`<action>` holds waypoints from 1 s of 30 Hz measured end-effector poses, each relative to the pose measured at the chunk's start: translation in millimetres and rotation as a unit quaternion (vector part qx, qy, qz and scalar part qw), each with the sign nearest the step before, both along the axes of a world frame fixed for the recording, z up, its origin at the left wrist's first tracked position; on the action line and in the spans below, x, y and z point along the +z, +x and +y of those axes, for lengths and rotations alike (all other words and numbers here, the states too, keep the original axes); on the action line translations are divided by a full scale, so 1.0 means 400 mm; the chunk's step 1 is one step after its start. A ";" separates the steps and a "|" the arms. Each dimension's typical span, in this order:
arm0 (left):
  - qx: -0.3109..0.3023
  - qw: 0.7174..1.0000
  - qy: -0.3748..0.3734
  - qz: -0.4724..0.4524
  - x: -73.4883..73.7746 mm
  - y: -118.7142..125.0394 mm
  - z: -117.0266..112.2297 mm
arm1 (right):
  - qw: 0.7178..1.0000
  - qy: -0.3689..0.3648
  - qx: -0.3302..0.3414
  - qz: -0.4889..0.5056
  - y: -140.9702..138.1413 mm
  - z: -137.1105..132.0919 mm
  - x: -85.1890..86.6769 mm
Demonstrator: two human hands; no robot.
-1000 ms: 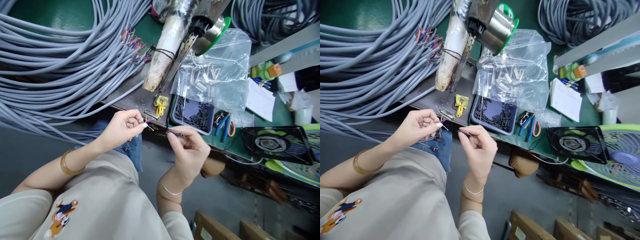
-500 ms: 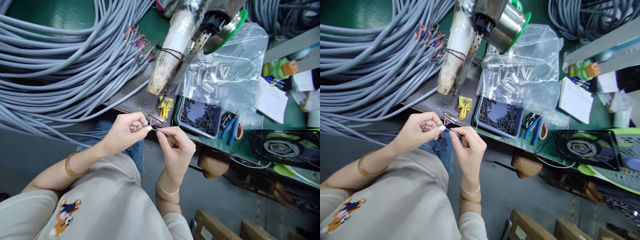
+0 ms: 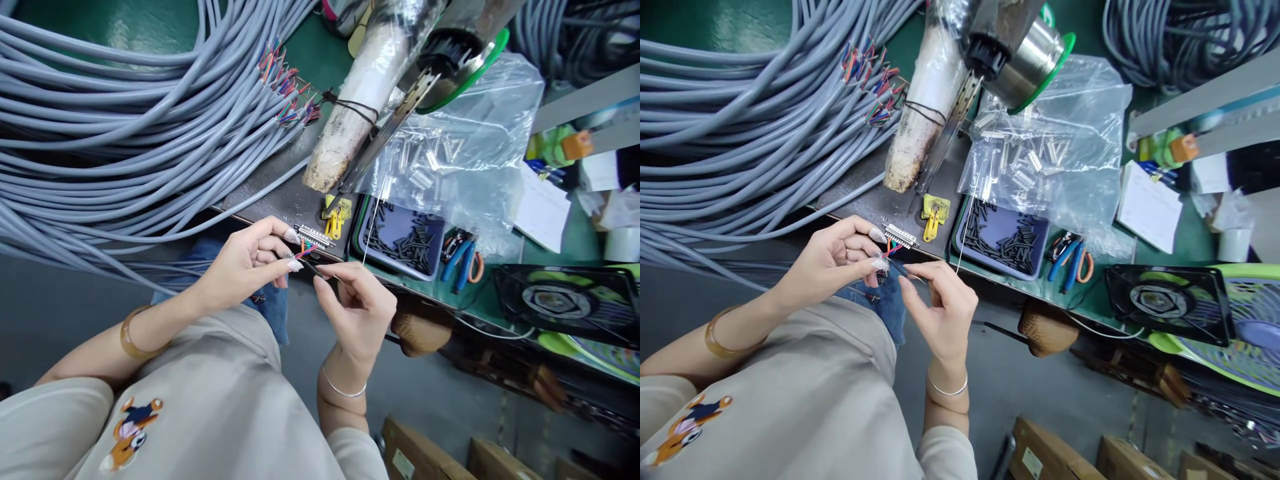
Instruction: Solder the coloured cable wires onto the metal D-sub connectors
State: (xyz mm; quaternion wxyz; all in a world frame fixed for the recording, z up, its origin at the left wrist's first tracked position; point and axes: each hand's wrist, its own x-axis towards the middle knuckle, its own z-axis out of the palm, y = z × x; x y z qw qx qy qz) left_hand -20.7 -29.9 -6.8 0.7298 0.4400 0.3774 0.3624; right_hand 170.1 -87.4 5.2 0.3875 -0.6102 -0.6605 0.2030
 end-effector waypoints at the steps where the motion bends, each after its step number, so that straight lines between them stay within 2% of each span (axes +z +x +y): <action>1: -0.004 1.000 0.003 -0.001 0.000 0.000 -0.002 | 1.000 0.005 -0.006 -0.006 -0.004 0.000 -0.001; 4: -0.022 0.999 0.027 0.006 -0.001 0.000 -0.008 | 1.000 0.016 -0.014 -0.019 -0.012 0.005 -0.002; 9: -0.041 0.990 0.119 0.057 -0.010 -0.005 -0.018 | 0.998 -0.012 0.060 -0.019 -0.014 0.021 0.017; 12: -0.029 0.977 0.199 0.073 -0.016 -0.007 -0.025 | 0.995 -0.041 0.090 0.005 -0.010 0.028 0.027; 15: 0.011 0.960 0.266 0.088 -0.017 -0.006 -0.030 | 0.991 -0.041 0.123 0.020 -0.005 0.026 0.030; 17: 0.036 0.946 0.306 0.098 -0.015 -0.003 -0.030 | 0.995 -0.004 0.102 0.018 0.001 0.023 0.031; 19: 0.043 0.935 0.336 0.104 -0.014 0.000 -0.030 | 0.998 0.049 0.025 0.007 0.008 0.023 0.033; 21: 0.032 0.925 0.365 0.103 -0.014 0.002 -0.029 | 0.998 0.059 -0.029 -0.007 0.013 0.030 0.036; 23: 0.026 0.912 0.397 0.101 -0.014 0.005 -0.029 | 1.000 0.014 -0.005 -0.009 0.014 0.042 0.036; 25: 0.048 0.901 0.416 0.114 -0.016 0.009 -0.030 | 0.999 -0.025 0.037 -0.004 0.011 0.054 0.032; 27: 0.079 0.898 0.411 0.134 -0.018 0.015 -0.030 | 0.999 -0.012 0.040 -0.019 0.006 0.061 0.025; 30: 0.100 0.908 0.383 0.139 -0.022 0.027 -0.027 | 0.994 0.060 0.024 -0.084 0.002 0.058 0.017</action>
